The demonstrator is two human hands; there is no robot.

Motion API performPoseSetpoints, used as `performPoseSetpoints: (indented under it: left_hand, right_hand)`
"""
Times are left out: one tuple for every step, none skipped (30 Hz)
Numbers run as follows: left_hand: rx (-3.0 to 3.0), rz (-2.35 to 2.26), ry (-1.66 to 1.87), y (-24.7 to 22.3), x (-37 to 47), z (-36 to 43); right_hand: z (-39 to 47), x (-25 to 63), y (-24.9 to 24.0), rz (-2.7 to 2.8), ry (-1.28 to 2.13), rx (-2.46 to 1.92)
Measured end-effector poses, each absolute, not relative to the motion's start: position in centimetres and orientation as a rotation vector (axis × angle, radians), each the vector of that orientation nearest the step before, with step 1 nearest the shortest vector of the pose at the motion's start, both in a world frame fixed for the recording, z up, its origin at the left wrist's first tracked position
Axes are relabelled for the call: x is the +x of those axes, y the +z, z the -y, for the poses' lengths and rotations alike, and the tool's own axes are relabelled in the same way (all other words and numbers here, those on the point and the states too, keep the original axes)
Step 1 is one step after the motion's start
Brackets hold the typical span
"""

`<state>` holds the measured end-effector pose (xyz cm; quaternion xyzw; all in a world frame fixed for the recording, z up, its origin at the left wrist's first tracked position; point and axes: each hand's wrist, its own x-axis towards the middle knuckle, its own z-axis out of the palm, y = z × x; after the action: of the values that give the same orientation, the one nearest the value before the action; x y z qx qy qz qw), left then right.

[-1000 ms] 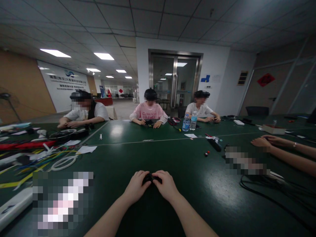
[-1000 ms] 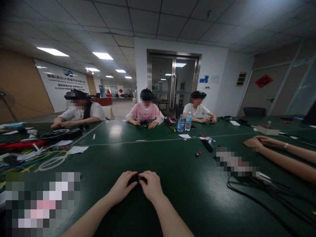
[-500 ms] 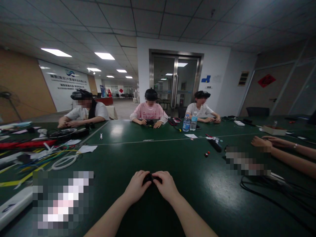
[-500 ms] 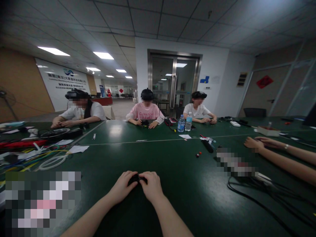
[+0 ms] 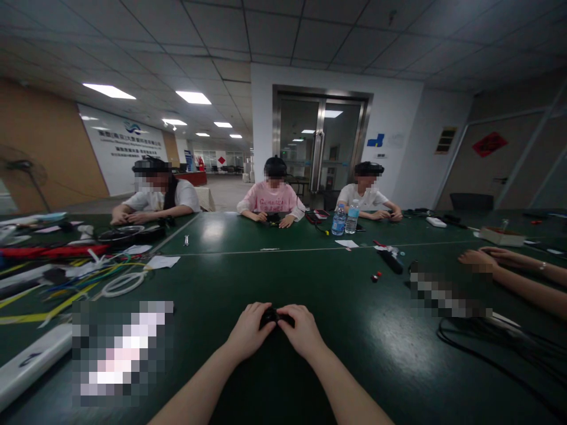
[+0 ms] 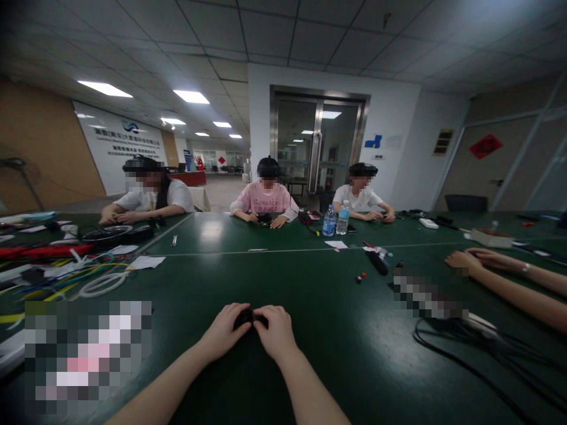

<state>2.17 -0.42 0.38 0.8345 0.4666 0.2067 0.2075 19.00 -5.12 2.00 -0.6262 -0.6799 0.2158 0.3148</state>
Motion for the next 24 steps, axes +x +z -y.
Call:
performPoseSetpoints:
  left_hand:
    - [2.321,-1.295,0.576,0.47,2.17,0.5]
    - [2.32,-1.292,0.58,0.55,2.17,0.58]
    - [2.32,-1.292,0.583,0.61,2.17,0.63]
    - [2.32,-1.293,0.585,0.64,2.18,0.66]
    - [2.321,-1.293,0.584,0.67,2.19,0.66]
    - [2.321,-1.294,0.582,0.67,2.2,0.64]
    - [2.321,-1.296,0.577,0.66,2.21,0.61]
    - [2.322,-1.298,0.571,0.64,2.21,0.56]
    - [2.323,-1.3,0.565,0.62,2.2,0.52]
    - [2.326,-1.3,0.56,0.59,2.19,0.47]
    - [2.33,-1.299,0.559,0.56,2.18,0.44]
    - [2.333,-1.297,0.558,0.53,2.17,0.41]
    - [2.332,-1.294,0.558,0.49,2.16,0.38]
    - [2.329,-1.293,0.559,0.47,2.16,0.37]
    - [2.325,-1.296,0.561,0.44,2.16,0.35]
    - [2.321,-1.3,0.562,0.42,2.18,0.34]
    - [2.32,-1.304,0.563,0.41,2.19,0.33]
    - [2.322,-1.308,0.562,0.4,2.22,0.31]
    - [2.33,-1.31,0.56,0.4,2.24,0.29]
    - [2.339,-1.31,0.555,0.4,2.26,0.27]
    - [2.348,-1.309,0.551,0.4,2.28,0.26]
    - [2.355,-1.307,0.55,0.4,2.3,0.24]
    - [2.36,-1.302,0.551,0.39,2.3,0.22]
    - [2.36,-1.298,0.555,0.37,2.3,0.2]
  right_hand:
    - [5.11,19.0,2.0,1.788,0.573,-1.65]
    - [5.11,19.0,1.97,1.783,0.578,-1.649]
    - [5.1,18.99,1.93,1.777,0.584,-1.649]
    - [5.09,18.98,1.89,1.773,0.588,-1.65]
    - [5.08,18.97,1.85,1.769,0.59,-1.653]
    - [5.07,18.97,1.81,1.768,0.594,-1.656]
    - [5.06,18.96,1.8,1.767,0.597,-1.658]
    - [5.06,18.96,1.8,1.767,0.597,-1.657]
    - [5.07,18.95,1.82,1.767,0.598,-1.654]
    - [5.08,18.95,1.85,1.768,0.598,-1.649]
    - [5.09,18.95,1.89,1.77,0.597,-1.645]
    - [5.11,18.95,1.93,1.77,0.596,-1.642]
    - [5.12,18.95,1.96,1.77,0.597,-1.641]
    - [5.13,18.95,1.98,1.768,0.601,-1.643]
    - [5.13,18.95,1.98,1.767,0.605,-1.648]
    - [5.12,18.95,1.97,1.765,0.607,-1.656]
    - [5.09,18.95,1.94,1.764,0.608,-1.664]
    - [5.06,18.94,1.9,1.769,0.603,-1.667]
    - [5.01,18.94,1.85,1.778,0.59,-1.664]
    - [4.97,18.94,1.8,1.788,0.571,-1.656]
    - [4.93,18.93,1.74,1.798,0.55,-1.644]
    - [4.9,18.93,1.7,1.804,0.531,-1.632]
    - [4.88,18.93,1.66,1.807,0.519,-1.624]
    - [4.88,18.92,1.63,1.805,0.515,-1.624]
